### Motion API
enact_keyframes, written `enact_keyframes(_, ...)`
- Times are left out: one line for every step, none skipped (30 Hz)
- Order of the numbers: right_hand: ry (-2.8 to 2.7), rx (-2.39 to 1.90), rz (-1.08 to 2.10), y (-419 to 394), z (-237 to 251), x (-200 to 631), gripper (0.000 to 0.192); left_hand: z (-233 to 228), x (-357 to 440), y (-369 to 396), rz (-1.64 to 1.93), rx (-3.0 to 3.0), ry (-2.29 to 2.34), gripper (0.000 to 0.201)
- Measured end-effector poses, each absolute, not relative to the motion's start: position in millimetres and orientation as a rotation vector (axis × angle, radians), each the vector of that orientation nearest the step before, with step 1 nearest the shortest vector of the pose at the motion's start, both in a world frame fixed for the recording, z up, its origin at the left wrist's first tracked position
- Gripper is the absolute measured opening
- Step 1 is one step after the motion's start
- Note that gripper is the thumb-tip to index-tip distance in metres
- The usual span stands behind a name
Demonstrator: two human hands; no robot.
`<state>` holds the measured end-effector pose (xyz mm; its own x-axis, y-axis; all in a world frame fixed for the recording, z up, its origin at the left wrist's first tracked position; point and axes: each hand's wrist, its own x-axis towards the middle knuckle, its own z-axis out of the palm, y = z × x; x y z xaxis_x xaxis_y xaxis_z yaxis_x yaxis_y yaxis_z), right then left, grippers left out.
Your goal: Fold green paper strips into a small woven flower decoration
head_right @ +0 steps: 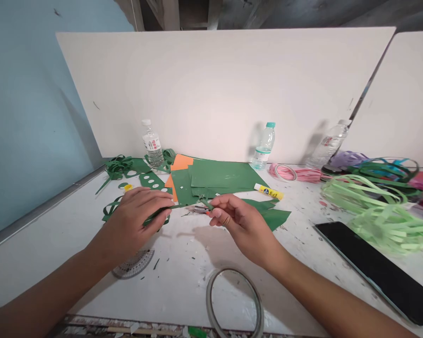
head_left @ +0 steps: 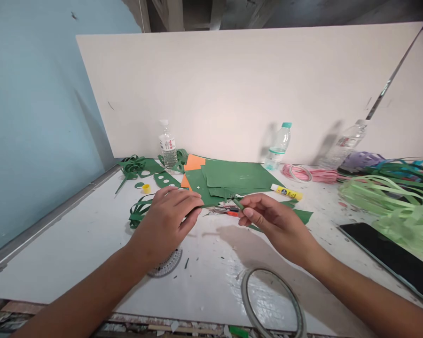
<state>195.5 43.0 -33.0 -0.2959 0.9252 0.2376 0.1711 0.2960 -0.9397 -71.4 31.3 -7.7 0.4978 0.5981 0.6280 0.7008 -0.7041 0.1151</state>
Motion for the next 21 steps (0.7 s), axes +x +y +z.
enact_keyframes(-1.687, -1.021, 1.076, 43.7, -33.7, 195.9, 0.030, -7.5, -71.1, 30.6, -0.988, -2.588, -1.126, 0.014)
enact_keyframes(-1.687, -1.036, 1.067, 44.2, -34.3, 196.2, 0.032, -7.2, -70.7, 29.9, -0.983, -2.596, -1.129, 0.014)
enact_keyframes(-1.687, -1.050, 1.060, 44.7, -34.7, 196.5, 0.033, -6.9, -70.1, 29.1, -0.975, -2.603, -1.136, 0.015)
enact_keyframes(-1.686, -1.059, 1.064, 45.1, -34.8, 196.8, 0.033, -6.6, -69.7, 28.4, -0.967, -2.608, -1.142, 0.015)
enact_keyframes(-1.683, -1.060, 1.082, 45.5, -34.5, 197.0, 0.033, -6.3, -69.3, 27.8, -0.957, -2.612, -1.147, 0.015)
enact_keyframes(-1.676, -1.059, 1.112, 45.7, -33.8, 197.0, 0.032, -6.1, -69.1, 27.4, -0.949, -2.616, -1.144, 0.015)
enact_keyframes(-1.668, -1.053, 1.149, 45.8, -32.8, 196.8, 0.031, -6.1, -69.0, 27.3, -0.941, -2.620, -1.139, 0.015)
enact_keyframes(-1.659, -1.049, 1.186, 45.8, -31.6, 196.5, 0.031, -6.2, -69.1, 27.3, -0.932, -2.623, -1.131, 0.015)
enact_keyframes(-1.654, -1.047, 1.218, 45.7, -30.4, 196.2, 0.030, -6.5, -69.3, 27.6, -0.921, -2.626, -1.124, 0.015)
enact_keyframes(-1.657, -1.046, 1.236, 45.5, -29.5, 195.8, 0.029, -6.9, -69.6, 28.1, -0.912, -2.629, -1.118, 0.015)
enact_keyframes(-1.670, -1.050, 1.239, 45.2, -28.9, 195.5, 0.029, -7.4, -69.9, 28.7, -0.903, -2.631, -1.115, 0.014)
enact_keyframes(-1.695, -1.056, 1.224, 45.0, -28.8, 195.3, 0.029, -7.9, -70.1, 29.4, -0.899, -2.630, -1.115, 0.014)
enact_keyframes(-1.727, -1.063, 1.194, 44.7, -29.1, 195.3, 0.029, -8.3, -70.3, 29.9, -0.899, -2.626, -1.116, 0.014)
enact_keyframes(-1.760, -1.073, 1.157, 44.6, -29.7, 195.5, 0.029, -8.7, -70.4, 30.3, -0.898, -2.621, -1.117, 0.015)
enact_keyframes(-1.789, -1.083, 1.118, 44.5, -30.6, 195.8, 0.030, -8.9, -70.6, 30.6, -0.897, -2.614, -1.114, 0.015)
enact_keyframes(-1.810, -1.095, 1.084, 44.5, -31.5, 196.1, 0.031, -9.1, -70.6, 30.6, -0.892, -2.609, -1.108, 0.016)
enact_keyframes(-1.824, -1.106, 1.057, 44.6, -32.3, 196.5, 0.031, -9.2, -70.7, 30.5, -0.884, -2.606, -1.100, 0.016)
enact_keyframes(-1.832, -1.115, 1.036, 44.7, -32.8, 196.7, 0.032, -9.3, -70.7, 30.3, -0.875, -2.606, -1.088, 0.018)
enact_keyframes(-1.834, -1.123, 1.020, 44.7, -33.0, 196.9, 0.032, -9.5, -70.8, 30.1, -0.868, -2.609, -1.078, 0.018)
enact_keyframes(-1.833, -1.129, 1.006, 44.5, -32.9, 196.9, 0.032, -9.6, -70.9, 29.9, -0.865, -2.610, -1.071, 0.019)
enact_keyframes(-1.831, -1.134, 0.995, 44.3, -32.5, 196.9, 0.031, -9.9, -70.9, 29.7, -0.864, -2.611, -1.067, 0.020)
